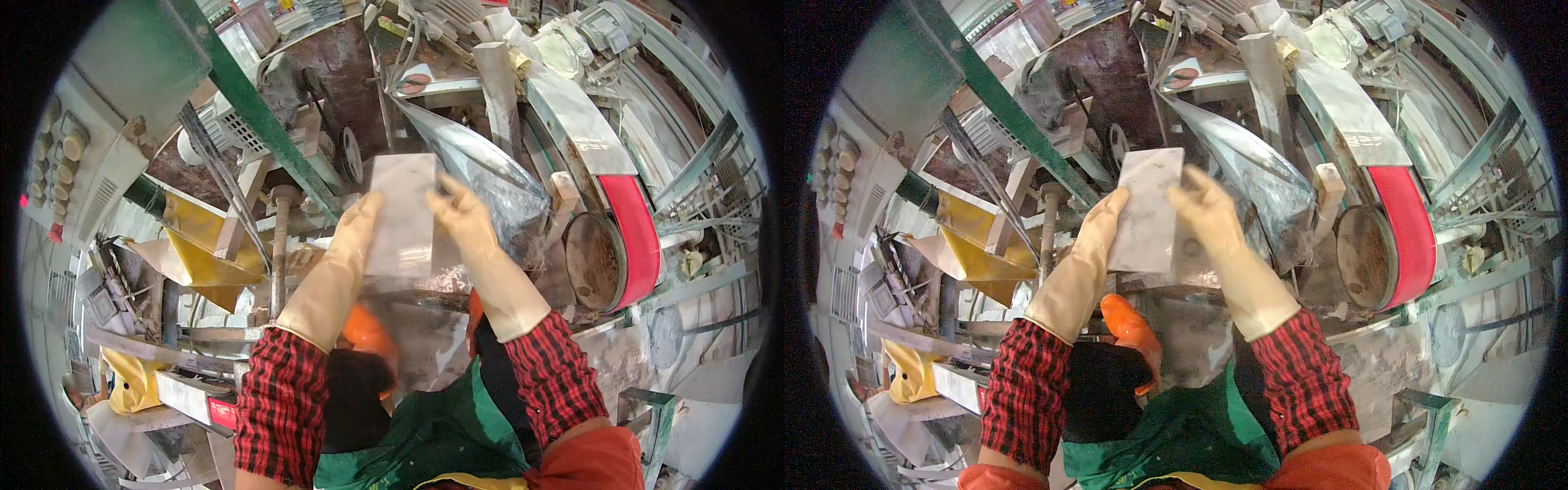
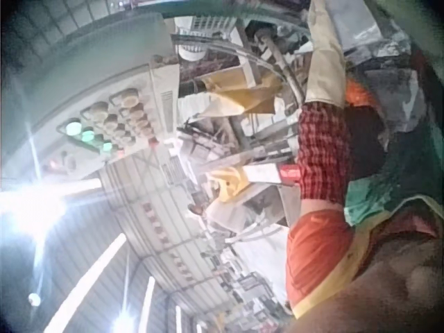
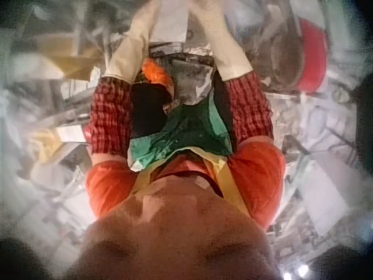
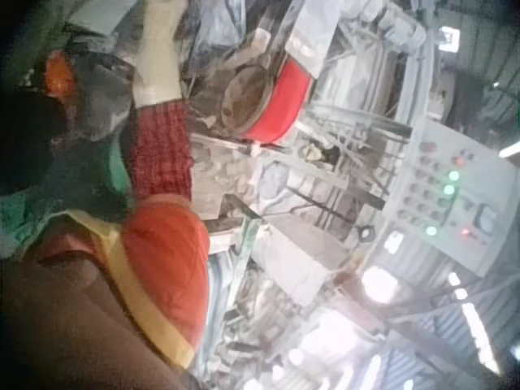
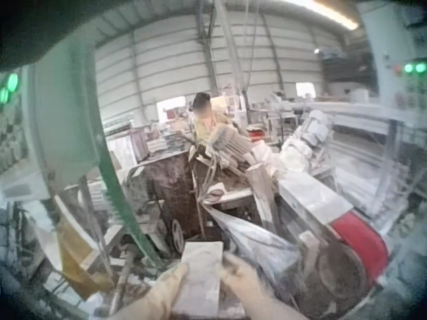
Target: The person operates a grinding or processing machine, repeatedly feeding flat rectangular sheets into a hopper. They use gloved hands to guide the sheets and occasionally adjust the machine's components. The task is performed continuously in a factory setting.
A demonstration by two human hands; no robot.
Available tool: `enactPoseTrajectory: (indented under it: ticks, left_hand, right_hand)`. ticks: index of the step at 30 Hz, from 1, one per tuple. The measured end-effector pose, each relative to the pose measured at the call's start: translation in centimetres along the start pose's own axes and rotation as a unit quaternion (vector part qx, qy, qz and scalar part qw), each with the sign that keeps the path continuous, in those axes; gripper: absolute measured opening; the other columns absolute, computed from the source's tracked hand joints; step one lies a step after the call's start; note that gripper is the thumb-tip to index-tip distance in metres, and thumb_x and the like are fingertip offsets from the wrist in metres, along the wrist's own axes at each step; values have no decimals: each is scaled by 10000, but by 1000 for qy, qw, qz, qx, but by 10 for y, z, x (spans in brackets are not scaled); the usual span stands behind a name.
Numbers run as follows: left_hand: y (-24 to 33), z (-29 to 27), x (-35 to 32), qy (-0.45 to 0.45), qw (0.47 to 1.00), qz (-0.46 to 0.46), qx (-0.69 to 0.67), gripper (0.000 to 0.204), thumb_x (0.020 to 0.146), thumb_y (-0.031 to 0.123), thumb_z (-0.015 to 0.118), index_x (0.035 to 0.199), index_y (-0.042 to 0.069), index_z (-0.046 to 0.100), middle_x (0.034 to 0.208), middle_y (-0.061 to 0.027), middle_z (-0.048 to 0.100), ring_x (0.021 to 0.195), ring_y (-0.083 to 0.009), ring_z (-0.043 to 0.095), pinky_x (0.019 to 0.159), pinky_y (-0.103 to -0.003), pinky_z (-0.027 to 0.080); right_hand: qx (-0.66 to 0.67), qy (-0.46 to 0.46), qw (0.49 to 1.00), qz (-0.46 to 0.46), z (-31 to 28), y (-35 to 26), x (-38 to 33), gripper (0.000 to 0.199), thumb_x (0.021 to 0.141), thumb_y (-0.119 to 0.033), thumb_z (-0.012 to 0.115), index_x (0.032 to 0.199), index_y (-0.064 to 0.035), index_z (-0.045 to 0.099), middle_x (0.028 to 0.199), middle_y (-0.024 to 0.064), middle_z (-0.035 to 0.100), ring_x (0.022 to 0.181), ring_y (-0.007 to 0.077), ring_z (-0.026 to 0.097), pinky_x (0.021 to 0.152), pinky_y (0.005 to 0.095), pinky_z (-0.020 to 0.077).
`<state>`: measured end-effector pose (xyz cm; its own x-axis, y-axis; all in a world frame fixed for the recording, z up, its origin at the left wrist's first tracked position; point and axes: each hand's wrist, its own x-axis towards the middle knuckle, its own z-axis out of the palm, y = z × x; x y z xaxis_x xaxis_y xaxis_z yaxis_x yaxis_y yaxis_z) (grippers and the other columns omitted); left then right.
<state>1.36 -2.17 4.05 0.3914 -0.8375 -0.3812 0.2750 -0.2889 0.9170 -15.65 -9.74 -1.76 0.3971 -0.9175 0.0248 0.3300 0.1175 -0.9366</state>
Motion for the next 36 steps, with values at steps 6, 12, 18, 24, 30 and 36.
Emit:
enactPoseTrajectory:
  ticks: [6,12,18,24,30,36]
  left_hand:
    - [-5,-32,21,31,999,22,-23,477,1014,358,600,1393,71,572,1258,-89,679,1074,-207,680,922,-356,548]
    - [-11,-26,18,-77,993,26,-85,518,1005,339,623,1435,69,521,1290,-88,659,1114,-218,666,940,-377,539]
    - [6,-37,17,-7,986,157,-51,560,1007,389,630,1464,94,498,1286,-65,658,1135,-186,641,970,-354,508]
    - [7,-52,36,-2,979,188,-78,445,1021,306,632,1405,91,564,1251,-51,675,1173,-145,602,1032,-305,464]
    - [-14,-31,31,-16,984,135,-112,532,1000,384,661,1450,140,518,1331,-72,642,1184,-197,619,968,-367,528]
    - [7,18,-25,-177,980,-62,71,744,972,428,680,1570,136,349,1494,-138,517,1347,-305,522,1079,-481,433]
  right_hand:
    - [17,-167,974,153,12,-35,-43,597,965,-260,709,1467,-15,498,1217,103,671,1100,163,636,900,326,544]
    - [99,-203,974,17,14,-25,-34,468,1028,-207,583,1432,21,519,1318,85,626,1179,159,599,1001,294,487]
    - [-16,-250,968,-9,16,-57,-53,425,1021,-132,541,1405,50,536,1331,117,630,1179,158,603,1021,298,462]
    - [40,-271,962,9,16,-45,-54,469,1021,-188,565,1419,57,523,1300,103,656,1181,149,605,1032,287,452]
    - [35,-214,976,-19,23,-55,-55,414,1022,-134,544,1393,51,547,1283,112,666,1155,163,622,1029,299,465]
    - [111,114,980,117,-4,-44,-29,416,992,-99,614,1395,-22,548,1334,118,630,1194,242,589,1005,356,478]
